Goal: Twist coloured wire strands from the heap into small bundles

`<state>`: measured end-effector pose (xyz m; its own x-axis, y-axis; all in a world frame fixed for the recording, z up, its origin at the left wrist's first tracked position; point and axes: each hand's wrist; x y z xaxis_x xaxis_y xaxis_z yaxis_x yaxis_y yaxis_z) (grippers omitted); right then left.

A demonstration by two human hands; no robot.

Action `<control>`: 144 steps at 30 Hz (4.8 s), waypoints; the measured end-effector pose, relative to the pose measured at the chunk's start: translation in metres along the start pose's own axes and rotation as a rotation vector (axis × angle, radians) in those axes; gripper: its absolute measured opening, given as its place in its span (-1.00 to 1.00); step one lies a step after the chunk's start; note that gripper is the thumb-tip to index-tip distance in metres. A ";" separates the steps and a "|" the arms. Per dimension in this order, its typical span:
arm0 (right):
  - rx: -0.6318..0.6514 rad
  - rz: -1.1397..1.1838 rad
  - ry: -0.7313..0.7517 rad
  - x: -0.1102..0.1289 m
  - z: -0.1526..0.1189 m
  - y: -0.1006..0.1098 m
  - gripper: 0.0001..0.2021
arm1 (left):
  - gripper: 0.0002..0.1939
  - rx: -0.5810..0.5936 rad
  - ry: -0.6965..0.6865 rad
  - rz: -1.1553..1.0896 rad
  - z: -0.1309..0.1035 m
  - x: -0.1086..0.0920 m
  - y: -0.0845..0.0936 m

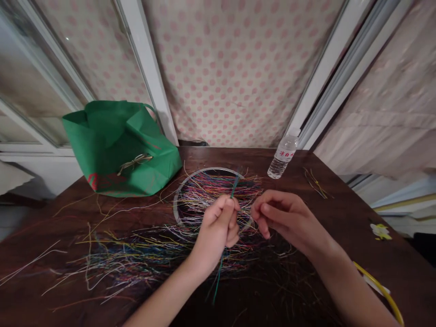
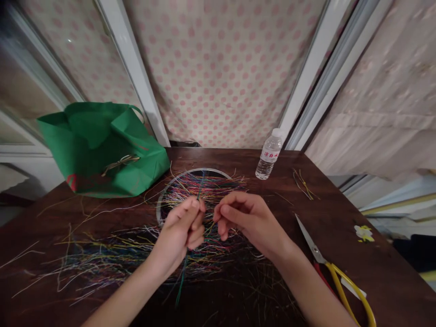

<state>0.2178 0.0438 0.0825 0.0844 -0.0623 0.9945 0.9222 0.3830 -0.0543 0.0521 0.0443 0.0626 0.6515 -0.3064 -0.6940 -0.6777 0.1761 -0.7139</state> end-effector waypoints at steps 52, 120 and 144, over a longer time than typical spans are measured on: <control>-0.378 -0.132 0.025 -0.044 -0.018 -0.034 -0.87 | -0.72 -0.035 -0.318 0.570 -0.013 0.036 0.002; 0.198 -0.397 0.009 -0.032 -0.021 0.016 -0.73 | -0.68 0.261 0.184 0.202 -0.007 0.030 0.000; -0.005 -2.084 0.492 -0.020 -0.044 -0.026 -0.79 | -0.75 0.055 0.019 0.458 0.007 0.047 0.003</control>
<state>0.2085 -0.0056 0.0602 -0.7299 -0.4556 -0.5096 -0.2232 -0.5457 0.8077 0.0831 0.0372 0.0266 0.2828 -0.2022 -0.9376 -0.8749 0.3464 -0.3385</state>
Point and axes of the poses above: each hand's wrist, its own z-axis towards the middle knuckle, its own y-axis out of the back of the hand, x = y × z, and after that the axes turned 13 degrees about -z, right-handed
